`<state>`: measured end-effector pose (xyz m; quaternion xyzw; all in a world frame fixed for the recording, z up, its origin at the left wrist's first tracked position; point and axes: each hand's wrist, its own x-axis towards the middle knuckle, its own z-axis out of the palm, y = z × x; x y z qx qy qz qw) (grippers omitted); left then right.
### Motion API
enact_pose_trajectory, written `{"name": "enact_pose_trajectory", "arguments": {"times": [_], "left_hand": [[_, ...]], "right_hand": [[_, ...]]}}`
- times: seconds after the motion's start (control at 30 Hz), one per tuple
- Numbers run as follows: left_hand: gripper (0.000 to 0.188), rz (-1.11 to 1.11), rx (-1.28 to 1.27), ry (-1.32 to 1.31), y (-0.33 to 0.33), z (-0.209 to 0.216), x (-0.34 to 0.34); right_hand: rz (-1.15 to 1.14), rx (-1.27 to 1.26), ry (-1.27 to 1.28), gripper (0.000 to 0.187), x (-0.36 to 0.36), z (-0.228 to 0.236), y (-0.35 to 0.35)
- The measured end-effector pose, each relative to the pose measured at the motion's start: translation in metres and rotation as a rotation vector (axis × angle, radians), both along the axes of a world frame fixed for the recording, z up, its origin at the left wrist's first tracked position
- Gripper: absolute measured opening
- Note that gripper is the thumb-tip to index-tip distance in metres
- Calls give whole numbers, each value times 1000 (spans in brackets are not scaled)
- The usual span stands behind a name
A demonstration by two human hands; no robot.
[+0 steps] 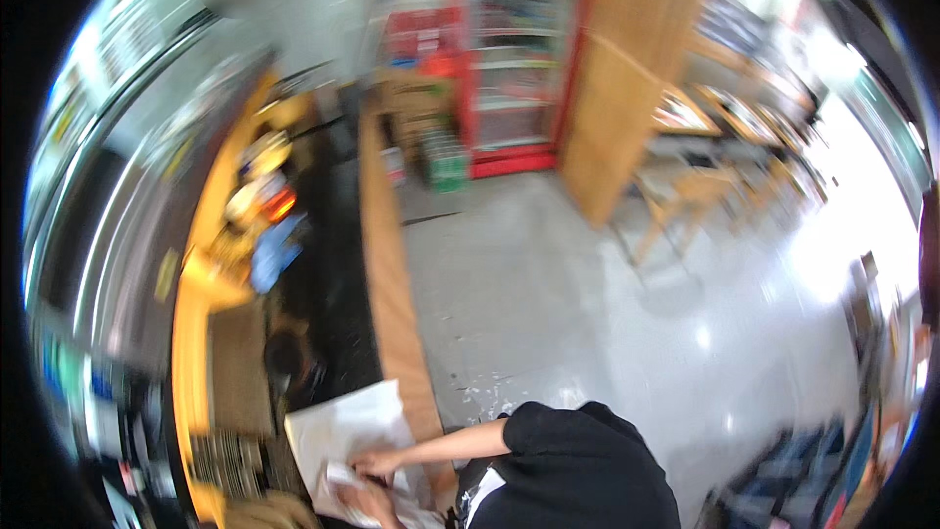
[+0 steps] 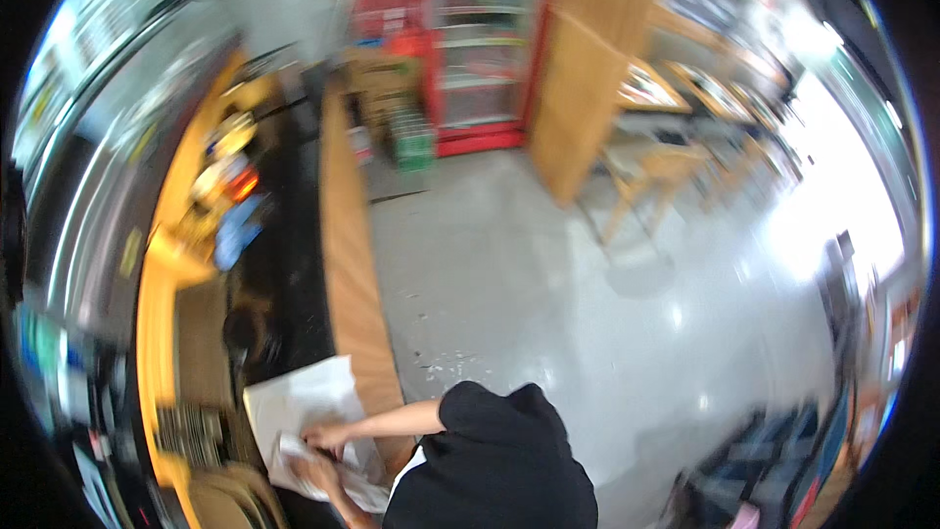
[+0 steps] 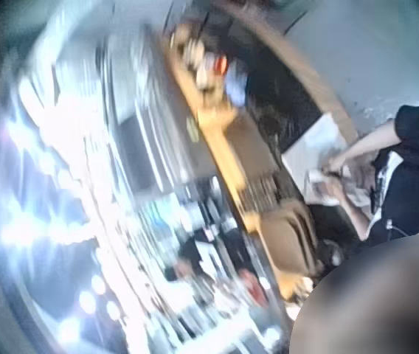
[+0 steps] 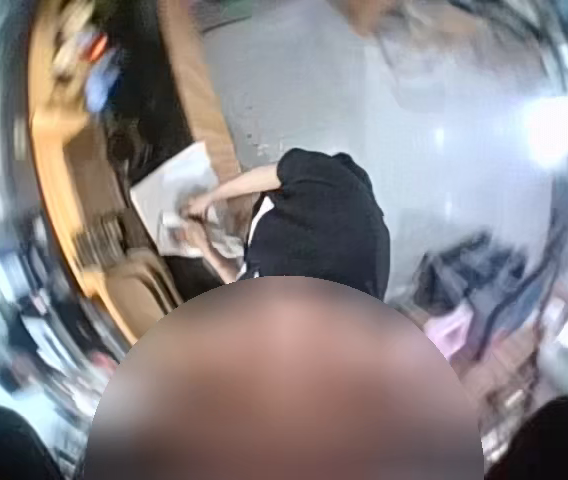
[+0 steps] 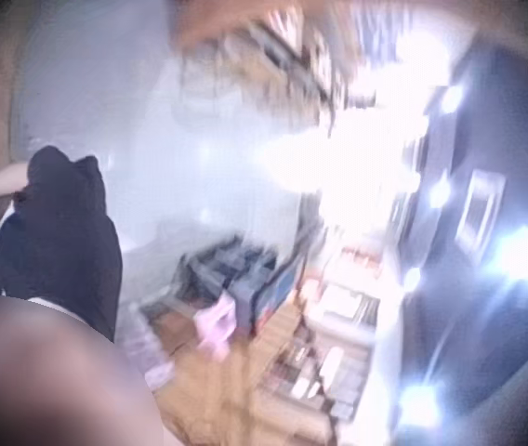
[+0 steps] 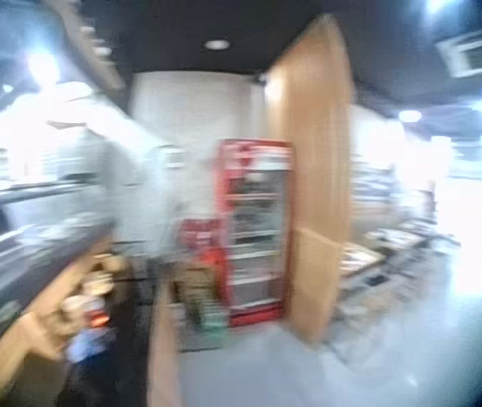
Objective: The person wipes black bowls with a white cloth at a service counter. They pick up bowls from a stack, wipe them thoroughly, and place them back on the counter. The task is performed one at a time in a repetitive manner.
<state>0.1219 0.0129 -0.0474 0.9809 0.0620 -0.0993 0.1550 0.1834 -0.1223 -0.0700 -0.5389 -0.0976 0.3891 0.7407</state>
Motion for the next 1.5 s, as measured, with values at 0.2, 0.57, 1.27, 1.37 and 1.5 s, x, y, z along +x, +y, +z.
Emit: {"name": "enact_pose_trajectory", "arguments": {"times": [0.2, 0.57, 1.27, 1.37, 1.5], "left_hand": [[65, -172, 37, -90, -47, 10, 23], [66, -178, -24, -164, -45, 14, -2], [56, 279, 52, -384, -18, 62, -36], [54, 241, 150, -320, -32, 64, -69], [49, 30, -2, -272, -65, 69, -81]], "right_hand": [[-153, 54, -309, 21, 24, -57, 21], [-163, -24, -358, 17, 23, -39, 10], [28, -80, 119, 46, -2, 41, -44], [37, 5, 155, 40, -1, 47, -45], [66, -17, 190, 33, 2, 48, -46]]}}
